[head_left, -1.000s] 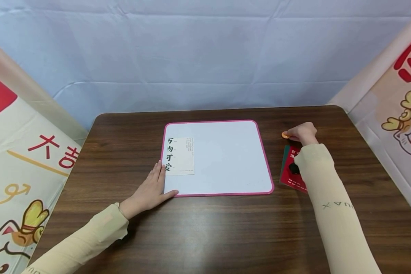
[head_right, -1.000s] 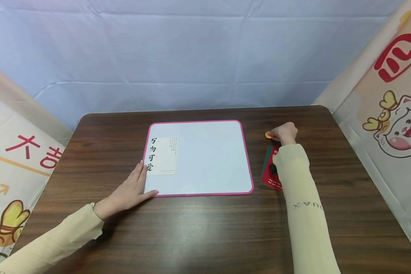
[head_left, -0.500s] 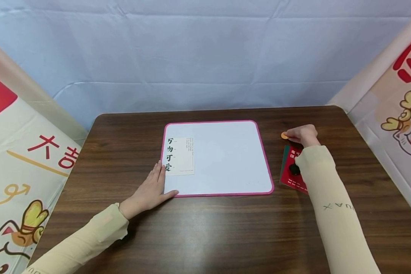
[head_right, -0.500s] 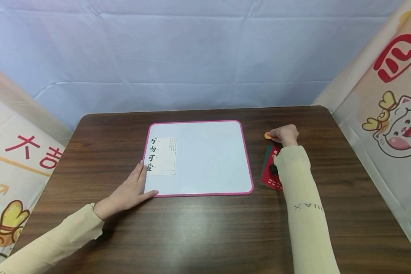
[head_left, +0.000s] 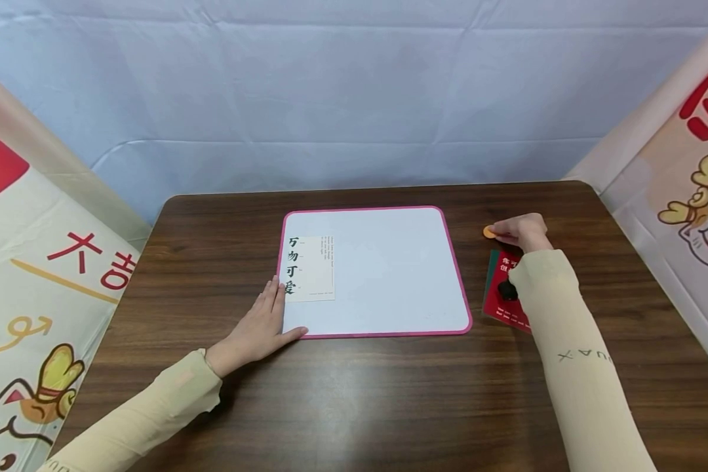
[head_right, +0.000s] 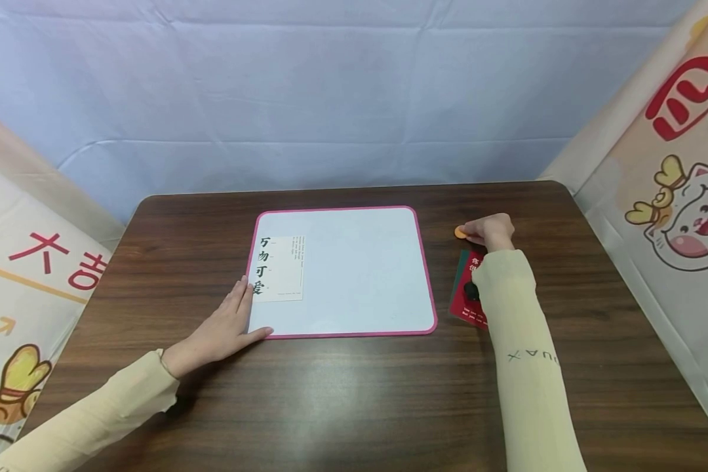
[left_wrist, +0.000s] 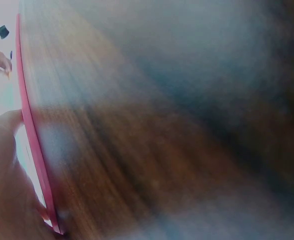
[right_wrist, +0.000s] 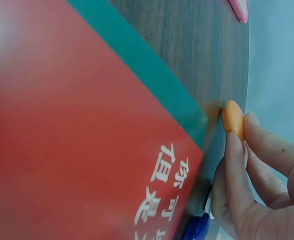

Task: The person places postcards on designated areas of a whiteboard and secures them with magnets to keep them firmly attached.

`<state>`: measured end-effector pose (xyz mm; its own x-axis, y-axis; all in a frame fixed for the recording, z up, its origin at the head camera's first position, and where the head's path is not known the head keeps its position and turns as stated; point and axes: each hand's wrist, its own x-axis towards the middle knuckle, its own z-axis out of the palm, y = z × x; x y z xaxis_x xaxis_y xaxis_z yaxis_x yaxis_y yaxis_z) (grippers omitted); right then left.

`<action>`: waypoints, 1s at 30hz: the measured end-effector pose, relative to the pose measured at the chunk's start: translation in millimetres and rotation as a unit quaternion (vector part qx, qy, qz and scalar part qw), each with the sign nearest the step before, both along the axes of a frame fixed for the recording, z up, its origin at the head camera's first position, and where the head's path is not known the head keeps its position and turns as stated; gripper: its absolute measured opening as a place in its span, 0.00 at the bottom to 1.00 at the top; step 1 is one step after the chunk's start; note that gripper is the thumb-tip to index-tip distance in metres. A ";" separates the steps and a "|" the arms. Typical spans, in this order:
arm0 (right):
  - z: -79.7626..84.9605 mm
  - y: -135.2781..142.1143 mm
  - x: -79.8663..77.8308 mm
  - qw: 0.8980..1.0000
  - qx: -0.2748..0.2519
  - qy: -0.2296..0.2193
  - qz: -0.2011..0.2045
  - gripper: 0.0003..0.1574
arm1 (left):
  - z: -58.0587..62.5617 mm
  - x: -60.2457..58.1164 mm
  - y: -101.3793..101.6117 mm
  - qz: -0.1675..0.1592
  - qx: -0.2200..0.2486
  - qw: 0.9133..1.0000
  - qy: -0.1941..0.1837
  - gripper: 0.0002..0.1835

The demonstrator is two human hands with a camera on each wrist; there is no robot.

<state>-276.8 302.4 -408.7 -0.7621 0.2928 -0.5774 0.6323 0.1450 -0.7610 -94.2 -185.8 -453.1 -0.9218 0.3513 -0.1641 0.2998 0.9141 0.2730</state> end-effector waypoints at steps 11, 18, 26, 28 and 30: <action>3.2 -9.2 -2.4 0.999 0.017 0.013 0.023 0.30 | 0.2 0.4 0.2 0.001 0.002 1.000 -0.001 0.54; 10.7 -20.8 -2.6 0.998 -0.037 0.045 0.034 0.03 | 0.3 0.3 0.6 0.003 0.000 1.000 -0.003 0.54; 14.5 -39.3 -4.6 0.996 -0.024 0.068 0.056 0.20 | 0.2 0.6 0.6 0.004 0.002 1.000 -0.004 0.54; 15.9 -42.9 -5.1 0.995 -0.023 0.074 0.058 0.18 | 0.5 0.6 0.6 0.004 0.002 1.000 -0.005 0.54; 17.0 -46.1 -5.7 0.995 -0.027 0.079 0.061 0.15 | 1.0 0.6 0.5 0.005 0.002 1.000 -0.007 0.54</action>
